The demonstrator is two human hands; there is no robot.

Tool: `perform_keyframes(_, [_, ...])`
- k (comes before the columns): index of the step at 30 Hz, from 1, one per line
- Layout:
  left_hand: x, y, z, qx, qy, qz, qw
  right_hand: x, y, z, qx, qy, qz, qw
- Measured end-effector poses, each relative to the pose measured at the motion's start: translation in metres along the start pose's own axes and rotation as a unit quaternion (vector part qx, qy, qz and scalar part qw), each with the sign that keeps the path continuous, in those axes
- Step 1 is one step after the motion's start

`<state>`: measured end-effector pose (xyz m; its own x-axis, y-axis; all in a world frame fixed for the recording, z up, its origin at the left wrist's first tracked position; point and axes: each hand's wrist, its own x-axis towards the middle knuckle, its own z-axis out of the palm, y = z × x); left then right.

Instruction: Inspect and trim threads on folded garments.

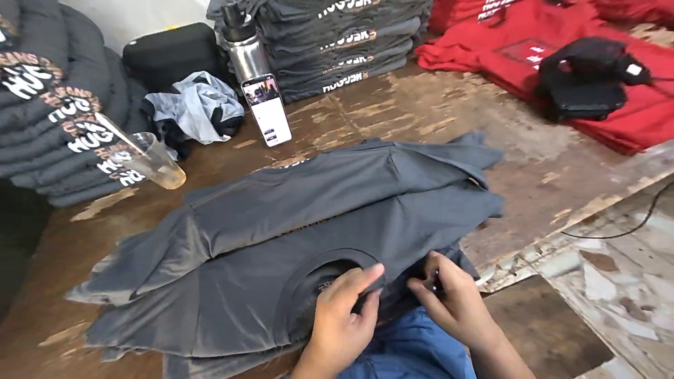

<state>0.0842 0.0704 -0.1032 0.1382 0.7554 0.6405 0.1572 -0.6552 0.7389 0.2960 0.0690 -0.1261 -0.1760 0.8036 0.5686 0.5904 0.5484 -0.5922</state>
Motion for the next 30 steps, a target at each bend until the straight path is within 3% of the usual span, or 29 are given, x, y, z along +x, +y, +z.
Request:
perform_keyframes(2, [0.003,-0.002,0.003,0.024,0.017,0.028,0.999,-0.001,-0.006,-0.002,-0.014,-0.040,0.018,0.999])
perform_keyframes(7, [0.004,-0.008,0.004,-0.064,0.040,0.015,0.997,-0.001,0.004,0.003,-0.076,-0.025,-0.075,0.994])
perform_keyframes(11, [0.002,-0.009,-0.001,-0.119,0.016,0.022,0.993,0.001,0.002,0.007,-0.089,-0.020,-0.103,0.990])
perform_keyframes(23, [-0.004,0.003,-0.006,-0.104,-0.042,0.008,0.994,0.011,-0.008,0.011,-0.104,-0.015,-0.135,0.985])
perform_keyframes(28, [-0.017,0.027,-0.010,0.123,-0.159,0.037,0.979,0.015,-0.023,-0.001,0.101,0.003,-0.030,0.994])
perform_keyframes(30, [-0.024,0.036,-0.001,0.231,-0.210,0.067,0.948,0.023,-0.024,0.002,0.143,-0.073,0.031,0.987])
